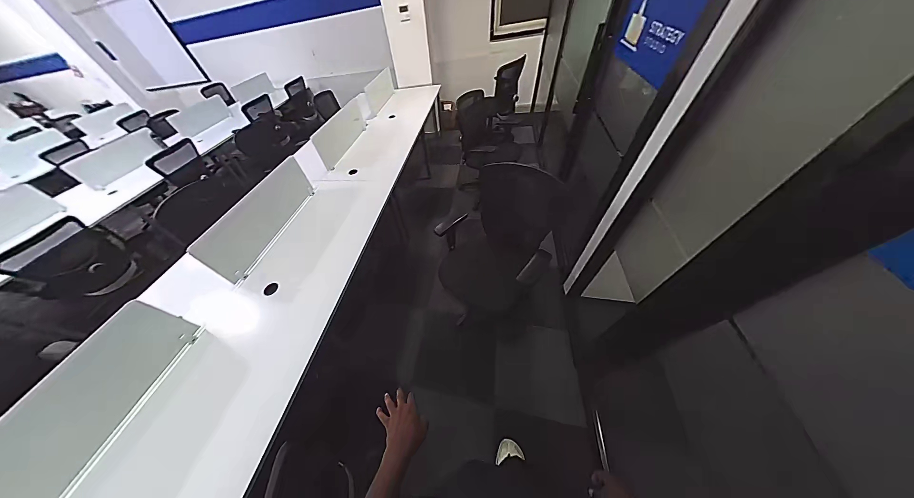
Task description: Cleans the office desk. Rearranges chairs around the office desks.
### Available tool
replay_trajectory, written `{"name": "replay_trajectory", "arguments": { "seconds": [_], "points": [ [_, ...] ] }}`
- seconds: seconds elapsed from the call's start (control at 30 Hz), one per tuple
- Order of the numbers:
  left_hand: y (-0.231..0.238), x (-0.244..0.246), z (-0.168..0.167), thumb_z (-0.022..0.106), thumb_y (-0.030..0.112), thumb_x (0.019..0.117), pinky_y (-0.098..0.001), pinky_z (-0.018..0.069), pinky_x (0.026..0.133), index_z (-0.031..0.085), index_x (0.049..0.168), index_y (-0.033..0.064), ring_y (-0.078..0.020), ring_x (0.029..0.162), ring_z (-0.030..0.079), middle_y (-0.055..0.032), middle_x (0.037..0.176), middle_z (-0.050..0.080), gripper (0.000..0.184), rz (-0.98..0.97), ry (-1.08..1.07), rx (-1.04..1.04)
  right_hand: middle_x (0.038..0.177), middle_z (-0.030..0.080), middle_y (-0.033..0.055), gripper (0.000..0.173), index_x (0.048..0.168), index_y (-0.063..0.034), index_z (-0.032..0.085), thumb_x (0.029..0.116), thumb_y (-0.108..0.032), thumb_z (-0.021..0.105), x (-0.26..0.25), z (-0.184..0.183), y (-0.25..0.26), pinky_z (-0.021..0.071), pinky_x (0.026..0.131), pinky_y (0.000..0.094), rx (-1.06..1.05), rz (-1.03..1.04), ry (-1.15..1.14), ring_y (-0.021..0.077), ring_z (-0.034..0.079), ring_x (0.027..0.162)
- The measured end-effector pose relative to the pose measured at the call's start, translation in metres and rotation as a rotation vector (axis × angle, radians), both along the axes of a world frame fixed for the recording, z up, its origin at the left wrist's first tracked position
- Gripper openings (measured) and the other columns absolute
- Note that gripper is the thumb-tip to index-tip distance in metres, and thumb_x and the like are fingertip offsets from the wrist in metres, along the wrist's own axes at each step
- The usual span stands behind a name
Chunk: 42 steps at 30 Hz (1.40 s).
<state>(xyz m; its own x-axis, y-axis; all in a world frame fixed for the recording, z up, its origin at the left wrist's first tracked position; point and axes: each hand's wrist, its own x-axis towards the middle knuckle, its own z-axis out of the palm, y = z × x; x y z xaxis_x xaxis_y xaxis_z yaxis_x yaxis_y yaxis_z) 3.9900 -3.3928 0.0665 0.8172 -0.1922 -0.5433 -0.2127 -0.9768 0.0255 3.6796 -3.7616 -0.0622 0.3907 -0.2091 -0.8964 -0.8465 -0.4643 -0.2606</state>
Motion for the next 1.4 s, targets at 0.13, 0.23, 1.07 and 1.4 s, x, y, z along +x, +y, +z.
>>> {"name": "replay_trajectory", "arguments": {
  "seconds": [0.13, 0.23, 1.07, 1.4],
  "points": [
    [-0.06, 0.003, -0.008, 0.062, 0.057, 0.0912, -0.0752, 0.0168, 0.116, 0.053, 0.149, 0.015, -0.0448, 0.152, 0.025, -0.0129, 0.162, 0.04, 0.072, -0.045, 0.036, 0.0, 0.138, 0.06, 0.0279, 0.05, 0.142, 0.0034, 0.052, 0.1016, -0.022, 0.064, 0.022, -0.02, -0.059, 0.045, 0.112, 0.0532, -0.036, -0.129, -0.079, 0.0394, 0.058, 0.132],
    [-0.093, 0.005, -0.021, 0.06, 0.058, 0.092, -0.0758, 0.0176, 0.115, 0.055, 0.147, 0.0163, -0.043, 0.151, 0.029, -0.0119, 0.158, 0.046, 0.069, -0.09, 0.064, 0.004, 0.136, 0.062, 0.0258, 0.054, 0.147, -0.0006, 0.049, 0.1022, -0.027, 0.064, 0.059, -0.013, -0.085, 0.0463, 0.111, 0.0534, -0.022, -0.147, -0.172, 0.0381, 0.06, 0.129],
    [-0.409, 0.269, -0.032, 0.048, 0.042, 0.1031, -0.0718, 0.0261, 0.115, 0.061, 0.138, 0.0127, -0.035, 0.135, 0.054, -0.0102, 0.139, 0.064, 0.048, -0.449, 0.236, -0.116, 0.132, 0.066, 0.0187, 0.048, 0.143, -0.0032, 0.054, 0.1018, -0.026, 0.065, 0.348, 0.087, -0.31, 0.0534, 0.104, 0.0461, -0.036, -0.365, -0.466, 0.0289, 0.068, 0.117],
    [-0.418, 0.299, -0.038, 0.047, 0.044, 0.104, -0.0704, 0.0346, 0.111, 0.061, 0.138, 0.0161, -0.0334, 0.13, 0.059, -0.0098, 0.135, 0.066, 0.046, -0.218, 0.249, -0.145, 0.144, 0.057, 0.0221, 0.054, 0.146, -0.0041, 0.053, 0.0996, -0.028, 0.066, 0.52, 0.158, -0.452, 0.047, 0.111, 0.0499, -0.329, -0.301, -0.841, 0.0342, 0.058, 0.131]
  ]
}}
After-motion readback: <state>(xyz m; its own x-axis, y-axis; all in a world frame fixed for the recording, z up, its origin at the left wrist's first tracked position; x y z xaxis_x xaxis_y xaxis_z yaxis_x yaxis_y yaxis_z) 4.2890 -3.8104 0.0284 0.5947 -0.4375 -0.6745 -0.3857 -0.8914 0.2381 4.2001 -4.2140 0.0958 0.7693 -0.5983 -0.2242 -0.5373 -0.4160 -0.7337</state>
